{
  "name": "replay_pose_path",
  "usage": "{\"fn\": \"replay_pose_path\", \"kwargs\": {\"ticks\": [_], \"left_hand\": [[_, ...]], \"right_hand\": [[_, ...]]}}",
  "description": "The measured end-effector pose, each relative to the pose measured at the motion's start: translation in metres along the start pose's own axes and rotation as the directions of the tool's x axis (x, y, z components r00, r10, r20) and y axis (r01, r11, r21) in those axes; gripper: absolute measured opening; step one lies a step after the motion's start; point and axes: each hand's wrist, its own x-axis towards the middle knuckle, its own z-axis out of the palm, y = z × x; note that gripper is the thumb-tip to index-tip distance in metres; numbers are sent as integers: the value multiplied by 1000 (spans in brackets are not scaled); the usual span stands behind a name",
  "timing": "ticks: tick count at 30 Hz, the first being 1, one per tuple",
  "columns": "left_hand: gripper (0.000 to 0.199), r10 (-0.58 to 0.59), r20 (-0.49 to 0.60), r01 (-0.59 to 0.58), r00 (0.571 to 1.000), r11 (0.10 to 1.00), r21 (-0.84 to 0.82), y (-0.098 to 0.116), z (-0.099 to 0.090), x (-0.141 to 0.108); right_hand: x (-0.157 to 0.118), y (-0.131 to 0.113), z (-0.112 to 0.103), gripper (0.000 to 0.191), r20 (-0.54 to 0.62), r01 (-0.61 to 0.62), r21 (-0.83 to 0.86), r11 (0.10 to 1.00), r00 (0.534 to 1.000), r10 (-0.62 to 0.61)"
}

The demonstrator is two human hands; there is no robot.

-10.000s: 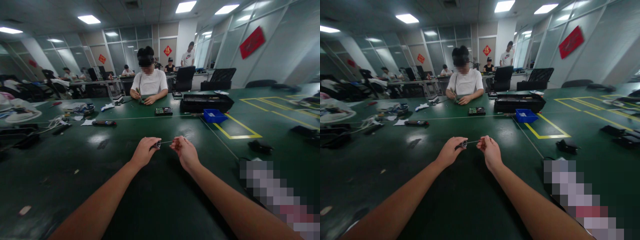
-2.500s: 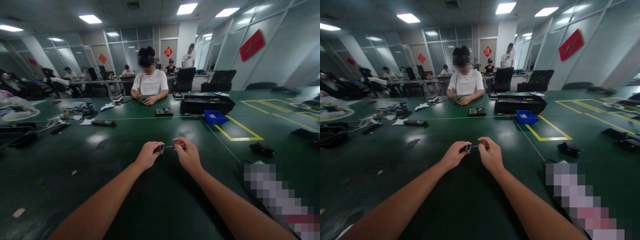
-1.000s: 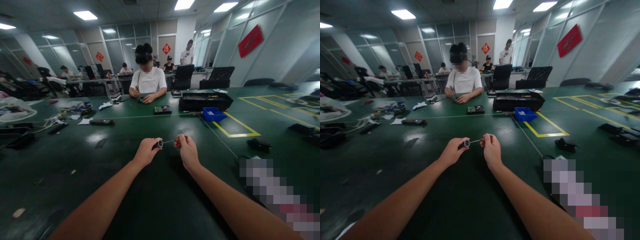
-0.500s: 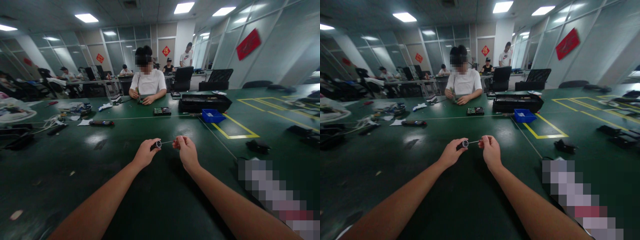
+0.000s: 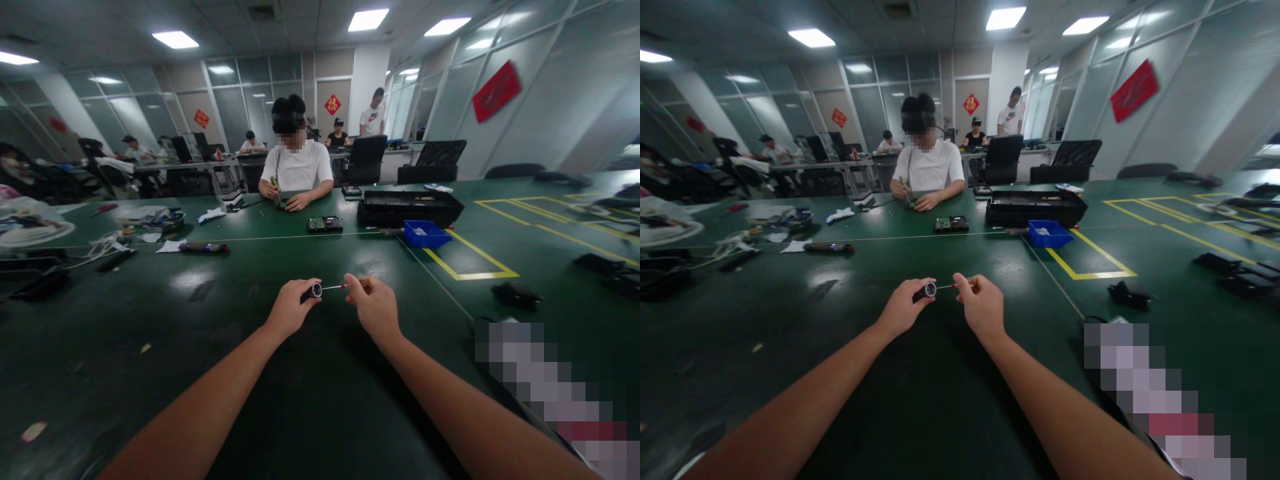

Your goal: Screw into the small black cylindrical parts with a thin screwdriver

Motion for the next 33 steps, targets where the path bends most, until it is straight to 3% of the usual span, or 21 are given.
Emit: {"fn": "replay_pose_path", "kwargs": {"ticks": [6, 11, 16, 20, 28, 33], "left_hand": [[39, -10, 17, 9, 1000, 1000, 15, -4, -1, 1], [39, -7, 27, 6, 1000, 1000, 24, -5, -1, 2], [38, 15, 8, -15, 1000, 999, 32, -4, -1, 2], [38, 25, 20, -26, 999, 999, 41, -4, -1, 2], [37, -6, 29, 4, 1000, 999, 42, 1, -3, 1], [38, 137, 35, -139, 990, 987, 80, 3, -6, 2]], "right_hand": [[-2, 4, 5, 20, 90, 62, 223, 973, 992, -84], [-2, 4, 4, 35, 115, 71, 113, 991, 990, -84], [-3, 6, 8, 29, 88, 19, 250, 968, 995, -42], [-4, 7, 8, 34, 76, 22, 255, 967, 996, -43], [3, 14, 16, 34, 52, -111, 470, 876, 994, 98], [9, 24, 16, 35, 114, -260, 626, 735, 963, 243]]}}
